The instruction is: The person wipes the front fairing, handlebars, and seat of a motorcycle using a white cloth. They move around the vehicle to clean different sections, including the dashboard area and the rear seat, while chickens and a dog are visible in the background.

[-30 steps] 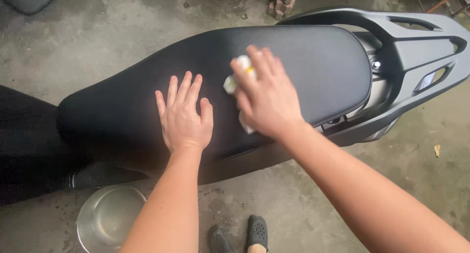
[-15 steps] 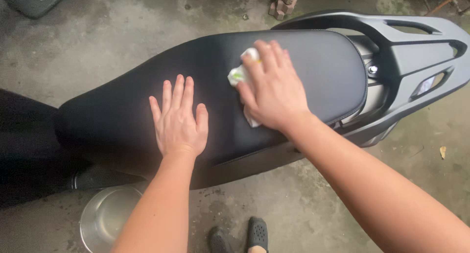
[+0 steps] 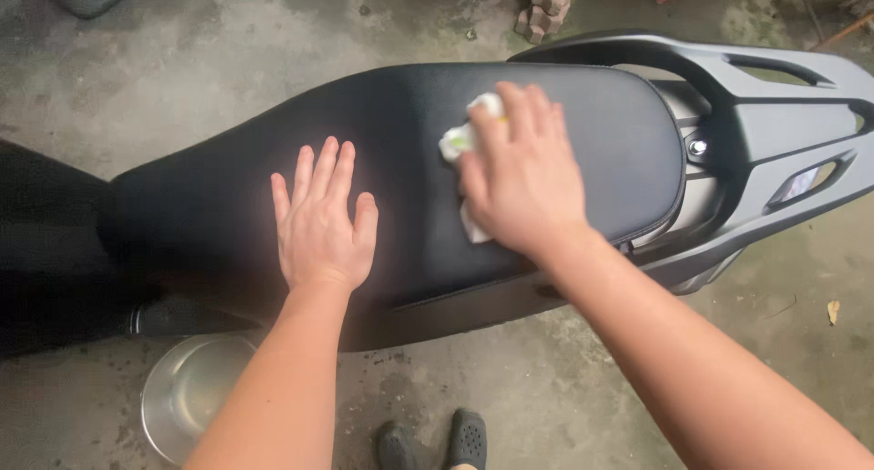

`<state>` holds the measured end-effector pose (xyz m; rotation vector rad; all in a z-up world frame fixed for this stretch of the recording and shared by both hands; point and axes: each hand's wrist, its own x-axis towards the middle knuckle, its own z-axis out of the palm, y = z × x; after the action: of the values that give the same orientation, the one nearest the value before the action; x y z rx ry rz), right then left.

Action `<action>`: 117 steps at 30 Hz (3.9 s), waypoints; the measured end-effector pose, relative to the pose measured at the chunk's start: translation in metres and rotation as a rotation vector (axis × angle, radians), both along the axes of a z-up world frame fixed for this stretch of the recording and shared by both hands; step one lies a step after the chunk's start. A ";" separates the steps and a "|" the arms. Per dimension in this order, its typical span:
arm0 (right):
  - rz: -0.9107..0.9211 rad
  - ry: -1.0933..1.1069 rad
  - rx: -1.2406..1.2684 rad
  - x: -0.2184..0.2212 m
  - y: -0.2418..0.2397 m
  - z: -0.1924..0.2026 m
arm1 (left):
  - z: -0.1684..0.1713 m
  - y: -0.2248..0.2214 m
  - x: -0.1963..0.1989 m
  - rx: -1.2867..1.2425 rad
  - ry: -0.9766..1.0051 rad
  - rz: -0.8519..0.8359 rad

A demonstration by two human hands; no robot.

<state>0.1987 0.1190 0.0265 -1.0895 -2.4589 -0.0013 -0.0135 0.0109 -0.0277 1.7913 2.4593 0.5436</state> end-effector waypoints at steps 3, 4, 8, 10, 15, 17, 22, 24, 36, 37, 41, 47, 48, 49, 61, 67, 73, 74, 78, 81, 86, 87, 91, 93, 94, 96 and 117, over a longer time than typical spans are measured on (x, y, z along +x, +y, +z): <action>0.221 -0.020 -0.058 -0.002 -0.043 0.007 | 0.001 -0.002 0.000 0.022 -0.012 -0.006; 0.303 -0.045 -0.066 0.003 -0.055 0.009 | 0.003 -0.001 0.000 0.034 -0.029 -0.011; 0.187 -0.105 -0.093 0.054 -0.030 0.007 | -0.002 0.000 -0.001 0.061 0.029 -0.013; 0.024 -0.017 0.037 0.074 -0.003 0.002 | 0.005 0.000 0.002 -0.039 -0.002 -0.007; -0.109 -0.023 0.115 0.038 0.047 -0.020 | 0.009 0.002 0.003 -0.131 0.023 0.024; -0.094 -0.060 0.184 0.027 0.035 -0.014 | 0.012 0.006 0.003 -0.228 0.021 0.059; 0.093 -0.154 -0.076 0.078 -0.025 0.008 | 0.007 0.006 0.002 -0.239 0.039 0.073; 0.006 -0.128 -0.031 0.104 -0.010 0.000 | 0.008 0.008 0.001 -0.238 0.040 0.073; 0.179 -0.080 -0.152 0.071 -0.052 0.007 | 0.007 0.006 -0.002 -0.071 0.061 0.012; 0.182 -0.114 -0.108 0.089 -0.053 -0.002 | 0.007 0.008 -0.002 -0.080 0.053 0.007; 0.078 -0.137 -0.050 0.131 -0.027 -0.008 | 0.005 0.013 0.004 -0.068 0.039 0.026; -0.140 0.009 -0.116 0.070 -0.011 0.000 | 0.033 0.062 0.095 0.028 -0.317 0.266; 0.011 0.021 -0.104 0.064 -0.018 0.004 | 0.040 0.075 0.113 0.059 -0.410 0.167; 0.162 0.032 -0.091 0.058 -0.024 0.009 | 0.047 0.088 0.130 0.092 -0.499 0.065; 0.122 -0.013 -0.029 0.174 0.000 0.006 | 0.031 0.088 0.144 0.283 -0.283 0.176; 0.339 -0.032 0.060 0.141 -0.040 -0.011 | 0.022 0.086 0.143 0.338 -0.200 0.145; 0.325 -0.056 0.039 0.206 -0.029 0.014 | 0.018 0.075 0.162 0.267 -0.147 0.234; 0.329 -0.050 0.051 0.216 -0.027 0.008 | 0.022 0.074 0.175 0.279 -0.139 0.237; 0.267 0.051 0.171 0.220 -0.037 -0.025 | 0.024 0.067 0.197 0.137 -0.066 0.334; 0.379 -0.012 0.189 0.187 -0.063 -0.044 | 0.021 0.065 0.194 0.224 -0.084 0.343; 0.498 -0.182 0.373 0.180 -0.067 -0.057 | 0.020 0.065 0.194 0.290 -0.123 0.323; 0.504 -0.185 0.293 0.192 -0.063 -0.055 | 0.019 0.065 0.194 0.304 -0.120 0.325; 0.403 0.036 0.250 0.242 -0.031 -0.046 | 0.014 0.066 0.192 0.339 -0.068 0.337; 0.288 0.113 0.228 0.246 -0.024 -0.053 | 0.020 0.067 0.194 0.320 -0.096 0.352; 0.167 0.177 0.193 0.253 -0.026 -0.054 | 0.022 0.065 0.200 0.288 -0.136 0.364; 0.093 0.241 0.151 0.222 -0.042 -0.047 | 0.023 0.063 0.200 0.282 -0.131 0.361; 0.275 0.090 0.174 0.247 -0.018 -0.029 | 0.016 0.062 0.202 0.370 -0.072 0.324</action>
<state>0.4456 0.1014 -0.0027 -0.6591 -2.4544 -0.0785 0.1881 0.0731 -0.0116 1.4333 2.7546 1.1304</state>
